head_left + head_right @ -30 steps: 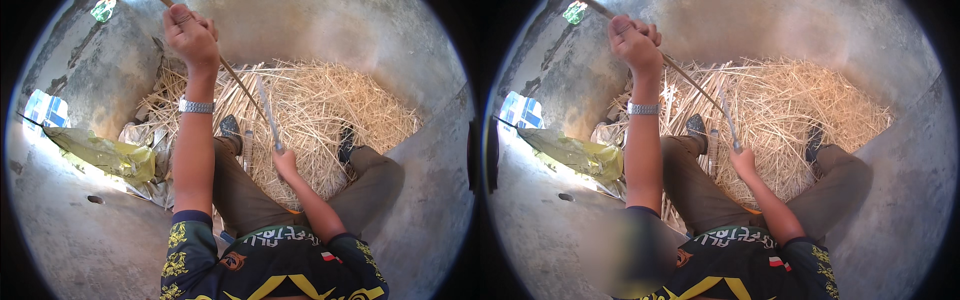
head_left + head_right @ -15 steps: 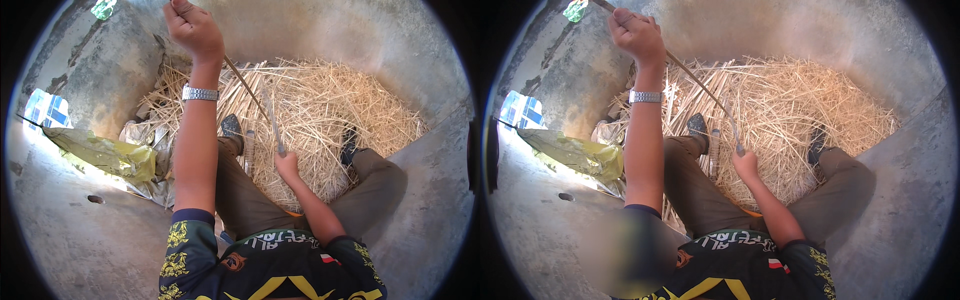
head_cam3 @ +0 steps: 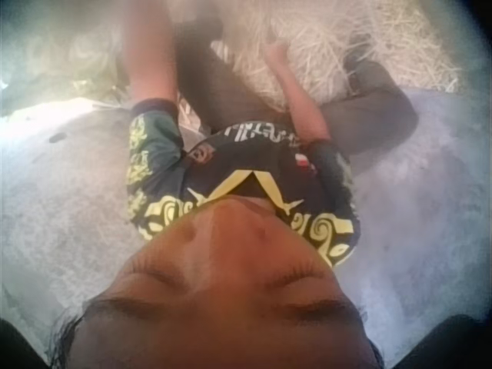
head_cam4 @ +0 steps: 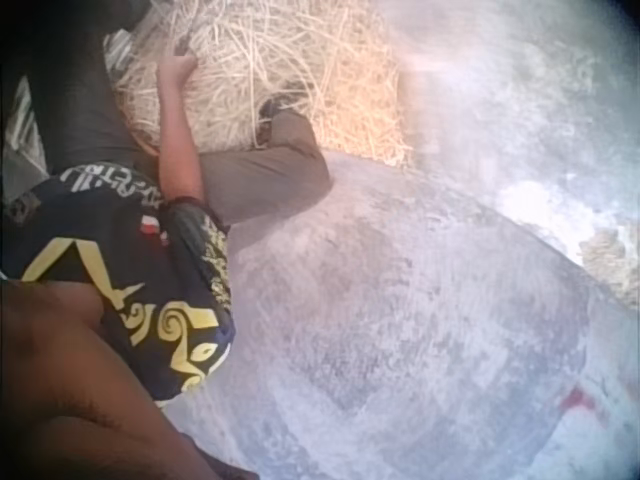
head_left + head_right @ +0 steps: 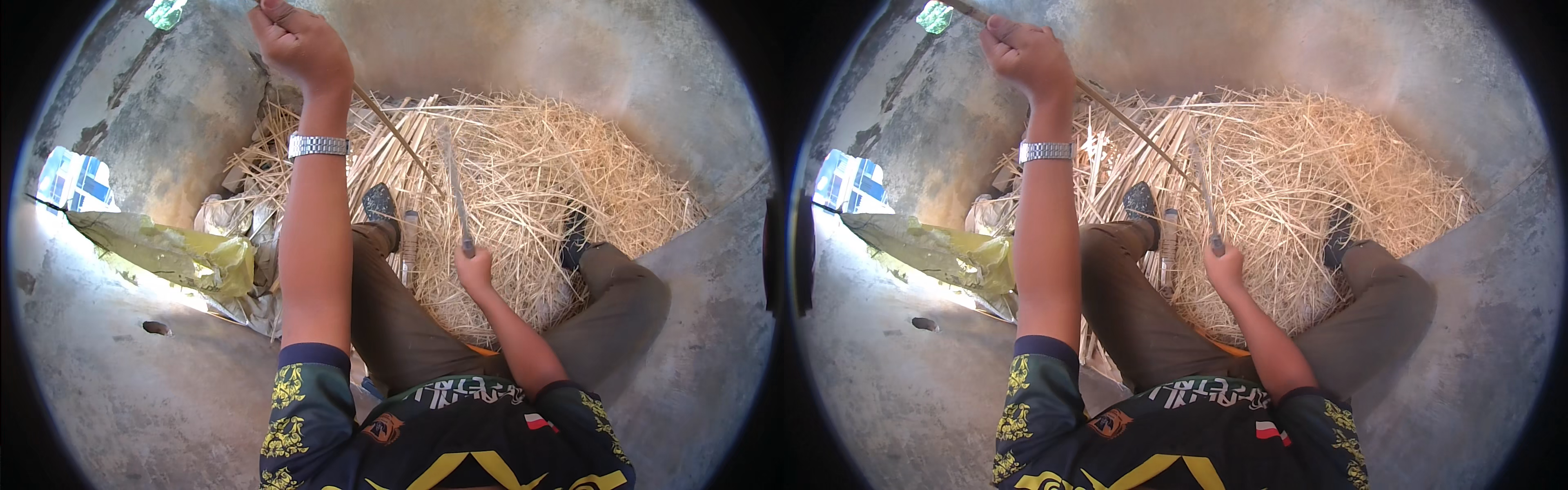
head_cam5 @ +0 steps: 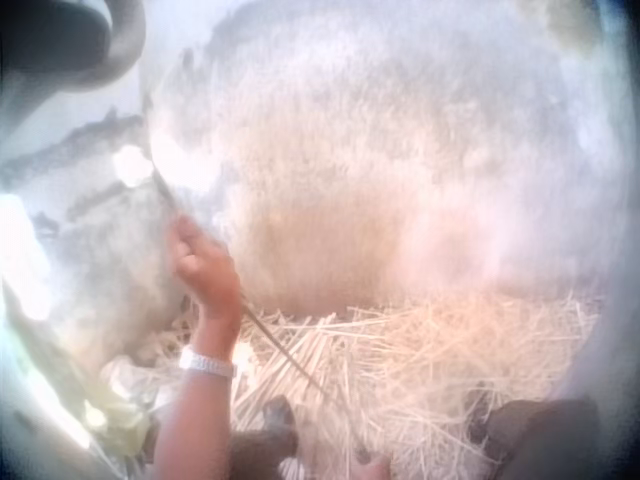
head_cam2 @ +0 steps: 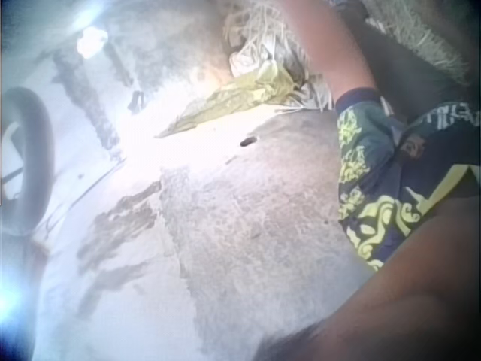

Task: The person sits on a floor covered with straw and uses a large knife to split long bamboo sticks into thinner strips. They hold the bamboo with one hand and strike it with the knife to separate the fibers, repeating this process for multiple sticks.

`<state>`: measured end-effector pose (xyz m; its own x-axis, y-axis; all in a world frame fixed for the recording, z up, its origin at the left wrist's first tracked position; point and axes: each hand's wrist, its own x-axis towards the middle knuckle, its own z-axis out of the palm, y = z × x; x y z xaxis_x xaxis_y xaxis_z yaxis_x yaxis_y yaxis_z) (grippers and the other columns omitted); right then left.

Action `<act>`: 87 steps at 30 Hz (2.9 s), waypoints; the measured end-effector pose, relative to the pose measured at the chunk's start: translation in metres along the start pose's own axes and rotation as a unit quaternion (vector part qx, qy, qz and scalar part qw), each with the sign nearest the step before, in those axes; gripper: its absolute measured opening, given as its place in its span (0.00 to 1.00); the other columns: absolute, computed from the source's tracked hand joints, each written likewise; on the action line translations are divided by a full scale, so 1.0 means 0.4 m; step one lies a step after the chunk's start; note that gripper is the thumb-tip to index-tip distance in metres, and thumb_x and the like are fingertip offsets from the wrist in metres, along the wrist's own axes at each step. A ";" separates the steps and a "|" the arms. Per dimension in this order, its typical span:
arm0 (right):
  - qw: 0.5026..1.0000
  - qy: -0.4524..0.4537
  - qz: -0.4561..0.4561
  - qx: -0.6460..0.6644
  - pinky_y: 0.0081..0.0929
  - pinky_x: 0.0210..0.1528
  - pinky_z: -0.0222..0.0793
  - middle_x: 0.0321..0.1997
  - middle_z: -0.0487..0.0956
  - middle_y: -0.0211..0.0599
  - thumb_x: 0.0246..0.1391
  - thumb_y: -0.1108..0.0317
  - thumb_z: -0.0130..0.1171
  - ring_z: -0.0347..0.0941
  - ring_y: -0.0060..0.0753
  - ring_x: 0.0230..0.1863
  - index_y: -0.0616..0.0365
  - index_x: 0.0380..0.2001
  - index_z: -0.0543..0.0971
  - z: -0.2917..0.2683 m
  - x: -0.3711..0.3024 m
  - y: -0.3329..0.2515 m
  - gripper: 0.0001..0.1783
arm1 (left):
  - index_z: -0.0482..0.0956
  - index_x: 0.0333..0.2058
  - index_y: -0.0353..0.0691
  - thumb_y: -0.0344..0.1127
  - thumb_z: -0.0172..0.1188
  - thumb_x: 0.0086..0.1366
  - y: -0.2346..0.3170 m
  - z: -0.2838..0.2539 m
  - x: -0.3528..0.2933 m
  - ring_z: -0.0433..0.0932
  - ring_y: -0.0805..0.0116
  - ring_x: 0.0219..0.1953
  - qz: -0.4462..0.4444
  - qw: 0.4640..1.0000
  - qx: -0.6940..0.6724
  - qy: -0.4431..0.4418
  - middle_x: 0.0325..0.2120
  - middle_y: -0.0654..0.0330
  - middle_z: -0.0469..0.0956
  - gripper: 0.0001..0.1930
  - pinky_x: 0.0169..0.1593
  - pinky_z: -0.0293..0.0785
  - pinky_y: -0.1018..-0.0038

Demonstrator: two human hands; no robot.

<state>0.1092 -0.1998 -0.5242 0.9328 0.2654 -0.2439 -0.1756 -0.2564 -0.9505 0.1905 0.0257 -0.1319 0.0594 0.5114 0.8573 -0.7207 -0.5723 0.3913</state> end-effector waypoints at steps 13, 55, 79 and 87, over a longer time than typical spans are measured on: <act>0.964 -0.108 0.110 -0.217 0.44 0.34 0.72 0.29 0.82 0.49 0.52 0.61 0.60 0.80 0.46 0.30 0.67 0.34 0.81 -0.078 -0.008 -0.078 0.17 | 0.62 0.23 0.52 0.55 0.47 0.78 -0.004 0.080 0.008 0.55 0.81 0.12 -0.140 0.990 -0.023 0.022 0.13 0.74 0.56 0.23 0.14 0.50 0.80; 0.969 0.082 0.032 0.232 0.25 0.12 0.59 0.13 0.69 0.31 0.56 0.72 0.56 0.65 0.22 0.11 0.55 0.21 0.67 -0.090 0.043 -0.175 0.11 | 0.61 0.21 0.53 0.56 0.45 0.78 -0.079 0.068 0.041 0.55 0.81 0.09 -0.110 0.994 -0.024 0.004 0.10 0.75 0.56 0.25 0.12 0.48 0.78; 0.980 0.047 0.093 -0.170 0.39 0.26 0.69 0.19 0.78 0.39 0.54 0.61 0.62 0.73 0.34 0.20 0.60 0.22 0.79 0.009 0.135 0.207 0.14 | 0.64 0.24 0.52 0.54 0.45 0.79 -0.010 0.097 0.011 0.55 0.82 0.10 -0.290 0.885 -0.360 -0.052 0.12 0.74 0.57 0.22 0.12 0.50 0.81; 0.995 0.059 -0.082 0.008 0.33 0.22 0.65 0.15 0.71 0.32 0.56 0.61 0.63 0.70 0.25 0.19 0.56 0.19 0.73 -0.012 0.095 -0.148 0.16 | 0.63 0.24 0.52 0.53 0.45 0.79 -0.044 0.038 0.018 0.55 0.82 0.10 -0.087 0.995 -0.052 0.017 0.13 0.74 0.56 0.22 0.13 0.50 0.81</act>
<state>0.1567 -0.1788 -0.4762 0.9796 0.1912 -0.0622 -0.0227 -0.2027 -0.9790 0.2141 0.0300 -0.1276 0.1670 0.6199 0.7667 -0.7689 -0.4049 0.4949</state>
